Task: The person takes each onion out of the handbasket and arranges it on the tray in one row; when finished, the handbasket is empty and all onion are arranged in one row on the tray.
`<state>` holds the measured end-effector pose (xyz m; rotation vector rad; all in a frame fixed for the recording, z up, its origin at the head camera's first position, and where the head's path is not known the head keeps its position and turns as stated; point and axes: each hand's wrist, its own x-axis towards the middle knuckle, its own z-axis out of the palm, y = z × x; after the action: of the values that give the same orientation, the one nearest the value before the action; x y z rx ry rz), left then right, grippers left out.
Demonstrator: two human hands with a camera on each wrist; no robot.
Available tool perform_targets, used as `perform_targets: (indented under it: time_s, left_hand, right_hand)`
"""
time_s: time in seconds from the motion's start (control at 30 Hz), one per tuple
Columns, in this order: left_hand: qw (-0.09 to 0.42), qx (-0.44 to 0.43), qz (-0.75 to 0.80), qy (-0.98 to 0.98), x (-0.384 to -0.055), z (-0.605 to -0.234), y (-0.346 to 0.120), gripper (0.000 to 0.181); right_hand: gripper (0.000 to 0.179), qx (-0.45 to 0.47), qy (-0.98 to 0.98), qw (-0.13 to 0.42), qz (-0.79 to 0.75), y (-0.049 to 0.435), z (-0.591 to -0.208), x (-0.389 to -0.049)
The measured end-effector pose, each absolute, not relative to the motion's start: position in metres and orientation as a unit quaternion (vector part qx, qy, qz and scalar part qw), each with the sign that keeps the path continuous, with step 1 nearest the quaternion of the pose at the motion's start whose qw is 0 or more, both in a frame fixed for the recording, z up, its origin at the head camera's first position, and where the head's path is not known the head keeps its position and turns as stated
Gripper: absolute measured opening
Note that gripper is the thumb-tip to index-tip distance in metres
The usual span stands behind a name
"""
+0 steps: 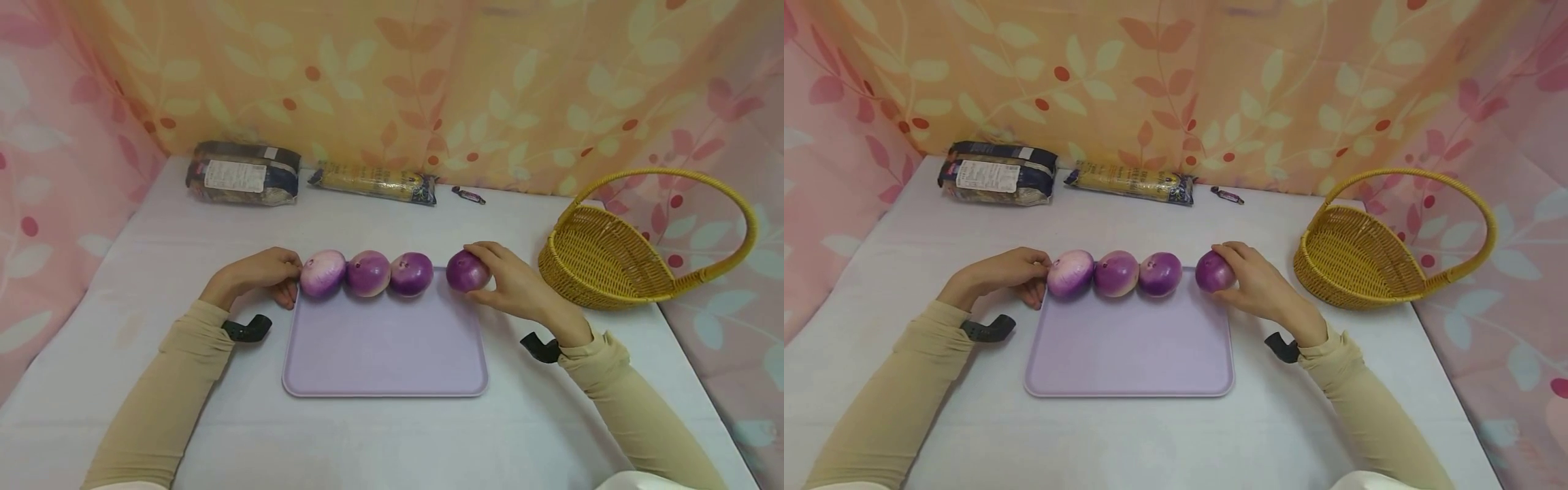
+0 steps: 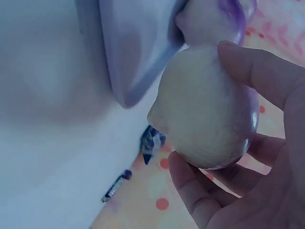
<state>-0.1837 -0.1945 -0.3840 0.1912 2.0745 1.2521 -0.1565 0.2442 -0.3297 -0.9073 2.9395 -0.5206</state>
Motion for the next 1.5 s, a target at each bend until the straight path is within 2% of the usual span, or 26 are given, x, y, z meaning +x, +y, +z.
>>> perform_targets:
  time_s: [0.3, 1.5]
  left_hand:
    - [0.348, 0.075, 0.485, 0.799, -0.182, -0.385, -0.194, 0.023]
    - [0.347, 0.075, 0.482, 0.801, -0.182, -0.382, -0.192, 0.023]
  right_hand:
    - [0.077, -0.285, 0.946, 0.038, -0.152, 0.234, -0.346, -0.156]
    - [0.086, -0.275, 0.94, 0.071, -0.19, 0.223, -0.352, -0.157]
